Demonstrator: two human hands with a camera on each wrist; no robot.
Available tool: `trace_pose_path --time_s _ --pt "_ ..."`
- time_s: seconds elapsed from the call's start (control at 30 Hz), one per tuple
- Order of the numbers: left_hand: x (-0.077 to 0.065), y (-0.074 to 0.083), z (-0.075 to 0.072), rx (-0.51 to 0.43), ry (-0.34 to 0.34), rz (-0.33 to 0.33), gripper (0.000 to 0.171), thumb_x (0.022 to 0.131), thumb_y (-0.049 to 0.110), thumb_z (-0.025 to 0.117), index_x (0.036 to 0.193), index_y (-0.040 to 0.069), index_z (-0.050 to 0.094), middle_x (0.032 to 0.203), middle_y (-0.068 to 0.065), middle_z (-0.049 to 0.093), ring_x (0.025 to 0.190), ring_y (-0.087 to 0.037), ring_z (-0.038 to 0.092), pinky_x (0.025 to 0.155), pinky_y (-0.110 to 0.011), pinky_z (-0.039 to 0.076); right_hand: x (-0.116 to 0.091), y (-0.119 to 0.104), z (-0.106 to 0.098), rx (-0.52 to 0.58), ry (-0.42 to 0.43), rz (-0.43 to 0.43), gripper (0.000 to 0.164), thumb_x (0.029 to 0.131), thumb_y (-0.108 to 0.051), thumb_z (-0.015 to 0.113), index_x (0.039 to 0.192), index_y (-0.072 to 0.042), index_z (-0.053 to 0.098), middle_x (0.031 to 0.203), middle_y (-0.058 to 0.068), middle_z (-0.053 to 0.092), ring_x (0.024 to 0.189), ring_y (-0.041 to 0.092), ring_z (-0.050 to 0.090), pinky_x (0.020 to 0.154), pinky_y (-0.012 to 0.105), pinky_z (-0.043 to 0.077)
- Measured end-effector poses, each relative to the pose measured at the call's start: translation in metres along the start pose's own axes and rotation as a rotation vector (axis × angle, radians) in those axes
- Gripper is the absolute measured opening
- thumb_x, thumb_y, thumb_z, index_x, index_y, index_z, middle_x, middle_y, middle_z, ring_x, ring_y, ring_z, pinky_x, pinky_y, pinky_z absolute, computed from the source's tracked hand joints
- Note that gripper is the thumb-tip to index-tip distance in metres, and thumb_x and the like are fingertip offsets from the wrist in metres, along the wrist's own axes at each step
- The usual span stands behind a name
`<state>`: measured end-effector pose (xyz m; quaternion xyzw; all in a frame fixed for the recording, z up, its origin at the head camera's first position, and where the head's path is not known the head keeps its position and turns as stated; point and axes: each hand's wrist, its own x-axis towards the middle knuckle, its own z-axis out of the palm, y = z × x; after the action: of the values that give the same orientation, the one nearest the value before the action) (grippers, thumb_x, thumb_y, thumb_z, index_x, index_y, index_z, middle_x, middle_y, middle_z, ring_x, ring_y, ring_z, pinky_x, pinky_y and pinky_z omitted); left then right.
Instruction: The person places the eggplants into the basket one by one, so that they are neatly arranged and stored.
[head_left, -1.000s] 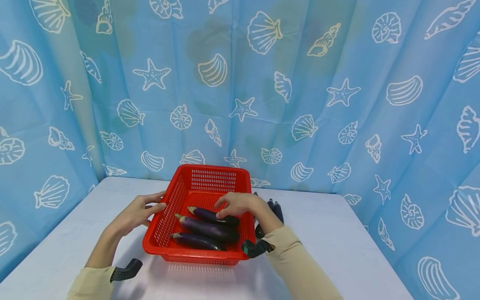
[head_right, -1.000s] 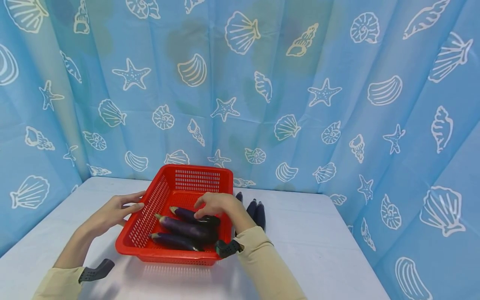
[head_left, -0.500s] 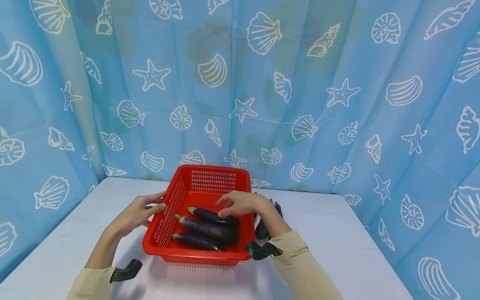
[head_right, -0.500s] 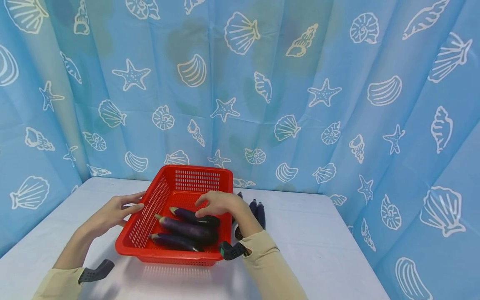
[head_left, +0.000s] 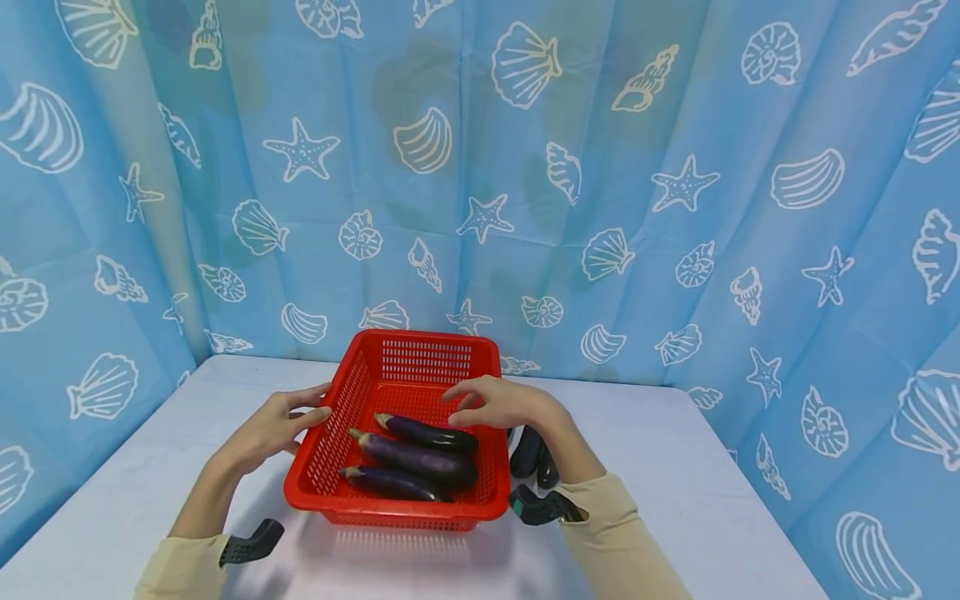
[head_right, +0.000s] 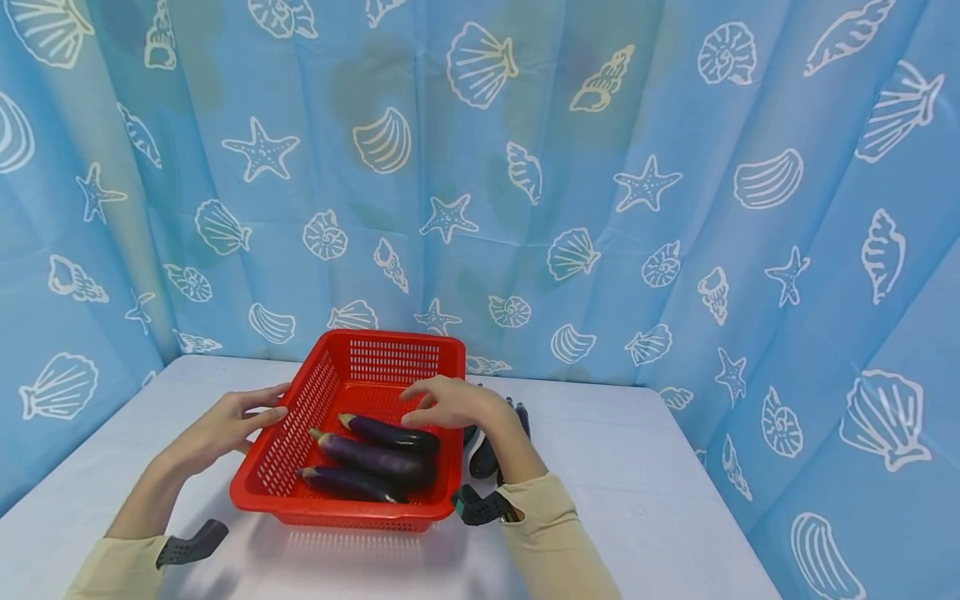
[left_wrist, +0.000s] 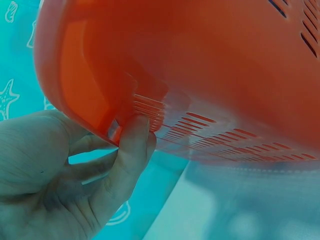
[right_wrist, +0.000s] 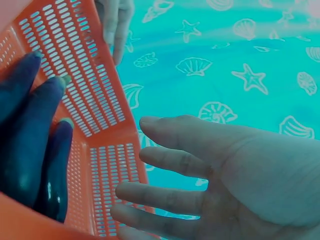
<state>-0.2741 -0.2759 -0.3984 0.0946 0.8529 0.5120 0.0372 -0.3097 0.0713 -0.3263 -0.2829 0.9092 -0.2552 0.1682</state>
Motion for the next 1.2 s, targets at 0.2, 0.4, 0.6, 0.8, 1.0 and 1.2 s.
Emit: trace_pose_path --time_s 0.2,0.4,0.6,0.8,1.0,1.2 --pt "0.000 0.000 -0.001 -0.005 0.000 0.006 0.065 0.097 0.027 0.062 0.153 0.009 0.034 0.139 -0.027 0.054 0.104 -0.030 0.069 0.069 -0.041 0.062 -0.010 0.007 -0.004 0.056 0.058 0.035 0.050 0.086 -0.030 0.073 0.133 -0.021 0.059 0.125 0.006 0.066 0.110 0.023 0.062 0.083 0.040 0.060" --pt "0.000 -0.001 -0.001 -0.006 -0.005 0.011 0.065 0.097 0.027 0.062 0.153 0.008 0.033 0.139 -0.028 0.053 0.105 -0.031 0.069 0.069 -0.041 0.062 -0.013 0.016 -0.009 0.075 0.094 0.012 0.048 0.090 -0.028 0.069 0.134 -0.015 0.059 0.126 0.009 0.065 0.112 0.025 0.062 0.090 0.043 0.058" --pt "-0.001 0.001 0.000 -0.005 -0.007 0.018 0.066 0.097 0.028 0.061 0.153 0.007 0.033 0.139 -0.028 0.053 0.105 -0.032 0.069 0.068 -0.040 0.062 -0.017 0.030 -0.009 0.120 0.118 -0.002 0.048 0.090 -0.028 0.069 0.133 -0.012 0.058 0.131 0.013 0.063 0.118 0.029 0.060 0.093 0.045 0.057" --pt "-0.001 0.001 0.000 0.002 -0.001 0.010 0.066 0.097 0.028 0.061 0.153 0.008 0.033 0.140 -0.028 0.053 0.106 -0.033 0.068 0.068 -0.040 0.062 -0.022 0.041 -0.009 0.135 0.158 0.023 0.048 0.091 -0.028 0.067 0.134 -0.009 0.057 0.130 0.014 0.062 0.118 0.030 0.059 0.094 0.046 0.056" --pt "-0.002 0.001 0.001 0.006 0.002 0.006 0.066 0.097 0.028 0.062 0.153 0.008 0.034 0.140 -0.027 0.053 0.106 -0.033 0.068 0.068 -0.040 0.062 -0.030 0.055 -0.009 0.146 0.180 0.039 0.048 0.092 -0.026 0.067 0.135 -0.008 0.056 0.128 0.015 0.063 0.115 0.031 0.059 0.091 0.047 0.057" --pt "-0.001 0.001 0.001 0.010 0.004 0.004 0.066 0.096 0.028 0.062 0.153 0.008 0.034 0.140 -0.027 0.053 0.106 -0.032 0.068 0.068 -0.040 0.062 -0.036 0.073 -0.007 0.147 0.208 0.112 0.050 0.090 -0.030 0.068 0.135 -0.012 0.056 0.132 0.015 0.062 0.111 0.028 0.061 0.089 0.046 0.058"
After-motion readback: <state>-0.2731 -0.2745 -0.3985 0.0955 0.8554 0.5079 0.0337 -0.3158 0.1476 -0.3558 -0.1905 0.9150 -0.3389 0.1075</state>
